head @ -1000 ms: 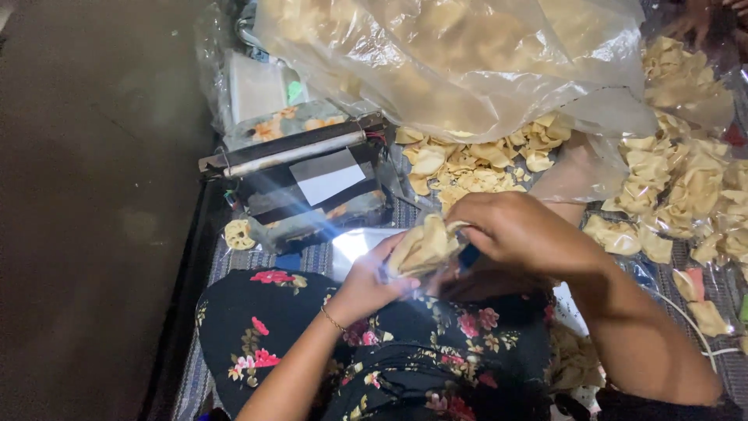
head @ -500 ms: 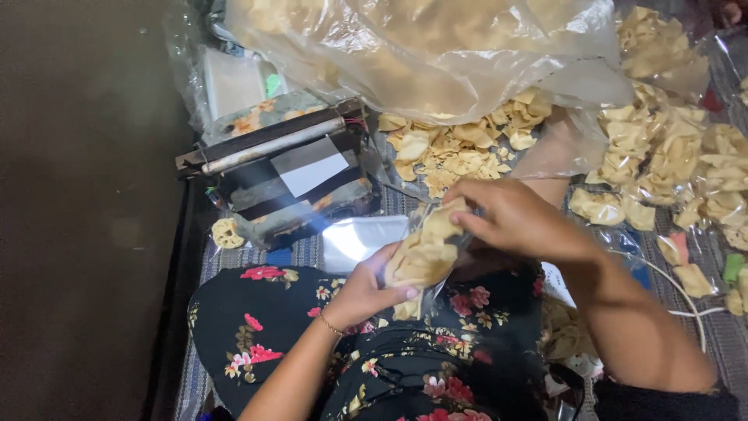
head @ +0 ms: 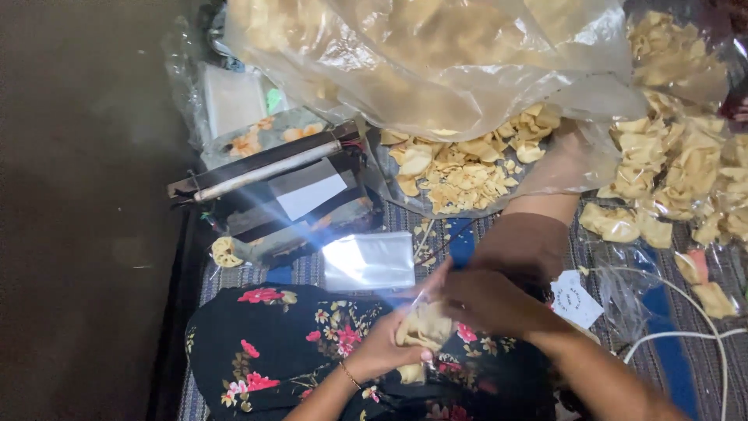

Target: Filling small plastic bags with fried chips from a large pile on the floor.

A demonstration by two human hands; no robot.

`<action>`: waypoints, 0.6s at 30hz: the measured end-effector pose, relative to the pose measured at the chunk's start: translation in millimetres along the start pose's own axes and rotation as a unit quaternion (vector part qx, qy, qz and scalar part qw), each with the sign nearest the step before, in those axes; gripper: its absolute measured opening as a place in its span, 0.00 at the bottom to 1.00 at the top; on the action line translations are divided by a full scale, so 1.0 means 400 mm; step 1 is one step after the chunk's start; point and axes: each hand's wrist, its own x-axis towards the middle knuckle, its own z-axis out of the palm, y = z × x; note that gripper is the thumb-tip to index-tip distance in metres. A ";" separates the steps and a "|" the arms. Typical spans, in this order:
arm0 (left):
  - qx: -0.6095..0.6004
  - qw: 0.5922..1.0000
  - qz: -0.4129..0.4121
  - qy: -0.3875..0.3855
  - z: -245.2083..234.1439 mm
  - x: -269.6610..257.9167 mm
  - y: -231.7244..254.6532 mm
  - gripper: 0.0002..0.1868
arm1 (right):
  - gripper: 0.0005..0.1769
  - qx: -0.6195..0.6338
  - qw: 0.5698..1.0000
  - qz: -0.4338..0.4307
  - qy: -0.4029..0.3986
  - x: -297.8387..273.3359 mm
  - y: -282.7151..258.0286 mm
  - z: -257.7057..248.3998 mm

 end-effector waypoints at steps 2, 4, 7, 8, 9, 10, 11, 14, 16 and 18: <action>0.015 1.000 -0.009 0.013 -0.016 0.006 -0.018 0.39 | 0.08 0.064 0.996 0.057 0.028 0.009 -0.032 -0.010; 0.033 0.999 -0.013 0.024 -0.020 0.016 -0.016 0.42 | 0.04 0.124 0.984 0.112 0.059 0.011 -0.035 -0.002; 0.159 0.986 0.016 0.046 -0.012 0.021 0.002 0.60 | 0.07 0.159 0.985 0.015 0.068 0.007 0.002 0.023; 0.173 0.983 0.015 0.065 -0.012 0.020 -0.001 0.51 | 0.06 0.177 0.984 0.000 0.023 0.010 0.017 0.014; 0.187 0.979 0.015 0.084 -0.012 0.018 -0.005 0.44 | 0.06 0.195 0.980 -0.016 -0.023 0.014 0.032 0.006; 0.187 0.979 0.013 0.081 -0.017 0.025 -0.008 0.44 | 0.06 0.196 0.980 -0.013 -0.021 0.029 0.053 -0.020; 0.181 0.979 0.032 0.087 -0.023 0.034 -0.011 0.40 | 0.10 0.209 0.977 -0.013 -0.044 0.047 0.074 -0.048; 0.176 0.977 0.065 0.097 -0.047 0.055 0.004 0.36 | 0.15 0.265 0.960 0.038 0.078 0.143 0.377 -0.039; 0.176 0.976 0.078 0.103 -0.065 0.058 0.014 0.35 | 0.13 0.303 0.924 0.086 0.219 0.191 0.599 -0.007; 0.146 0.983 0.070 0.090 -0.087 0.061 0.020 0.37 | 0.32 -0.081 0.958 0.224 0.157 0.243 0.781 -0.028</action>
